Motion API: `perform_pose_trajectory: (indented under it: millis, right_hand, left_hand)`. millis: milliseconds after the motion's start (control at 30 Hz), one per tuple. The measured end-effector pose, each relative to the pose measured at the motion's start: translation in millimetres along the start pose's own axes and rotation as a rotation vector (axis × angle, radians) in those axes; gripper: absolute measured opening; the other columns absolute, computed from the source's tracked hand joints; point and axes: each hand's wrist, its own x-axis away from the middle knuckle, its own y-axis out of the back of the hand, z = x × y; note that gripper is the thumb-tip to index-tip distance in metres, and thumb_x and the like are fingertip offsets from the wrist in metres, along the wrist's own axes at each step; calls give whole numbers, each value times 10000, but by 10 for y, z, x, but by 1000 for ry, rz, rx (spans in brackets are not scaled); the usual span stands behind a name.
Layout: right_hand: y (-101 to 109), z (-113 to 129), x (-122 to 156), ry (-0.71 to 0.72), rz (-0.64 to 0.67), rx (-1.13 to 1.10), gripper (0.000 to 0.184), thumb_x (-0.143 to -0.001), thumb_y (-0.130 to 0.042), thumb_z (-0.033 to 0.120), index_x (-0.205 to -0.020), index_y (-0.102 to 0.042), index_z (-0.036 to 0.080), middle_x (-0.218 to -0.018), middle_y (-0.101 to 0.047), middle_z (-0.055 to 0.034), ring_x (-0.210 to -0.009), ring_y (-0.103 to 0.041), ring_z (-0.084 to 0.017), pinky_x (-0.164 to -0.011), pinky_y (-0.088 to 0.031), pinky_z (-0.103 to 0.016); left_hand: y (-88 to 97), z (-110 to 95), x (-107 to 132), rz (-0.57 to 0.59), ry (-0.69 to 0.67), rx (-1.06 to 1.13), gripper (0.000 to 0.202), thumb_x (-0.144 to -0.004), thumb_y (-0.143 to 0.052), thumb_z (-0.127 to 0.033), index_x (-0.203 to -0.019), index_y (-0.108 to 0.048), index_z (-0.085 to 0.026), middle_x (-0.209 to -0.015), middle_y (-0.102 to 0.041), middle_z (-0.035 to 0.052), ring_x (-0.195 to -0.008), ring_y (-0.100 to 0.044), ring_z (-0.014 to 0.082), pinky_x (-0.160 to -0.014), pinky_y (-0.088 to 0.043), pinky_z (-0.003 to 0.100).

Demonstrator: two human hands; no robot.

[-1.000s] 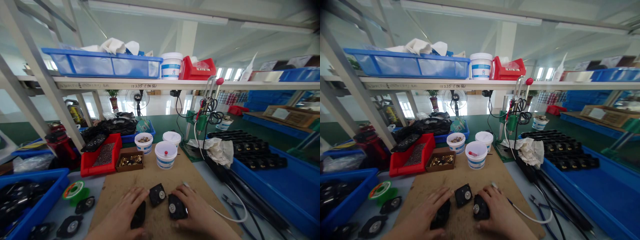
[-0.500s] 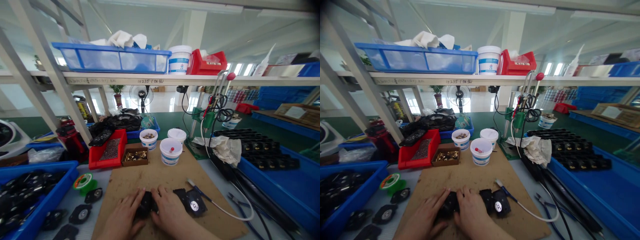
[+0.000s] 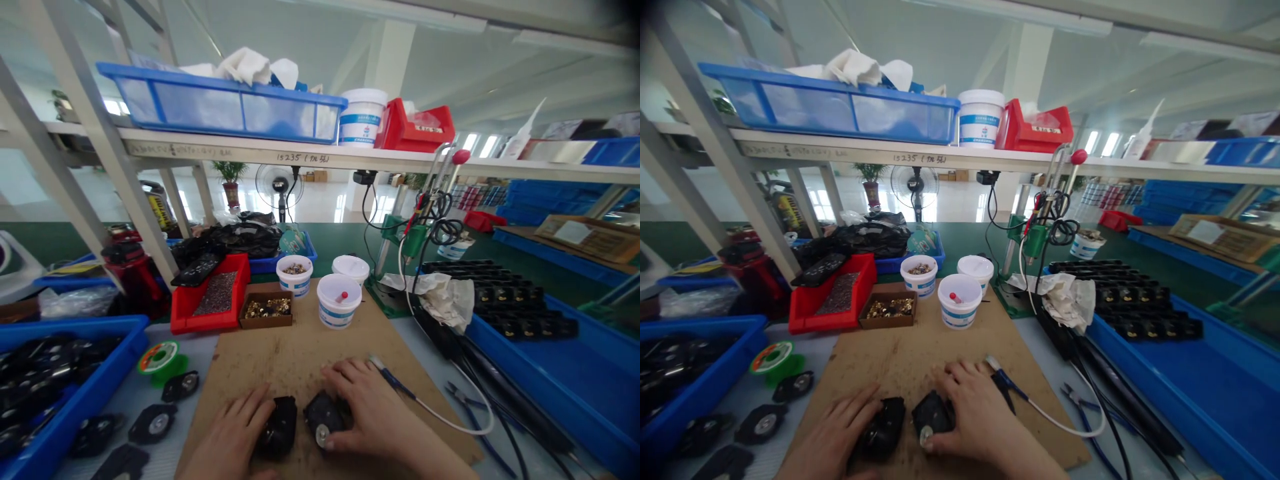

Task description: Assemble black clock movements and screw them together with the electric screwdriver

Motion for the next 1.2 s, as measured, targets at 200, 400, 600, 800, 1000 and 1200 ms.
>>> perform_pose_trajectory:
  millis: [200, 400, 600, 800, 1000, 1200]
  right_hand:
    - [-38, -338, 127, -33, 31, -17, 987, -551, -851, 520, -1409, -464, 222, -1400, -493, -119, -1270, -418, -346, -1099, -224, -498]
    - [-250, -233, 155, -4, -38, -43, 653, -564, -858, 511, -1089, -620, 204, -1183, -596, -75, -1099, -516, -284, -998, -352, -385]
    - [-152, -71, 27, 142, 4, -32, 920, -589, -836, 555, -1380, -467, 264, -1368, -530, -69, -1227, -463, -301, -1084, -271, -417]
    - [-195, 99, -110, 74, -10, 36, 649, -561, -847, 562, -1009, -637, 142, -1033, -658, -129, -985, -569, -342, -942, -402, -491]
    - [-278, 169, -58, 78, -3, 35, 678, -576, -828, 601, -1057, -633, 165, -1065, -654, -107, -1018, -554, -328, -970, -380, -491]
    - [-92, -239, 188, 13, 29, 40, 1095, -536, -842, 568, -1452, -396, 168, -1432, -461, -144, -1296, -382, -369, -1105, -224, -511]
  left_hand:
    - [-25, -174, -34, -27, 48, 31, 917, -652, -746, -353, -1469, -351, -222, -1572, -314, 67, -1448, -262, 309, -1192, -176, 478]
    - [-87, -242, -68, -72, 59, 41, 750, -636, -770, -392, -1313, -580, -131, -1352, -604, 156, -1259, -507, 339, -1127, -311, 471]
    - [-74, -222, -28, -89, 48, 22, 829, -544, -837, -417, -1297, -597, -165, -1362, -596, 144, -1287, -476, 353, -1143, -280, 496]
    - [-105, 194, 144, -94, 159, -47, 1072, -544, -806, -405, -1469, -351, -113, -1546, -362, 157, -1412, -333, 343, -1177, -246, 462]
    - [-199, 492, 241, -136, 91, 58, 704, -676, -627, -252, -1364, -517, -154, -1424, -552, 113, -1318, -489, 304, -1137, -356, 419]
    - [-211, 551, 282, -95, 16, 82, 866, -670, -684, -293, -1469, -364, -195, -1562, -347, 102, -1426, -315, 317, -1174, -254, 507]
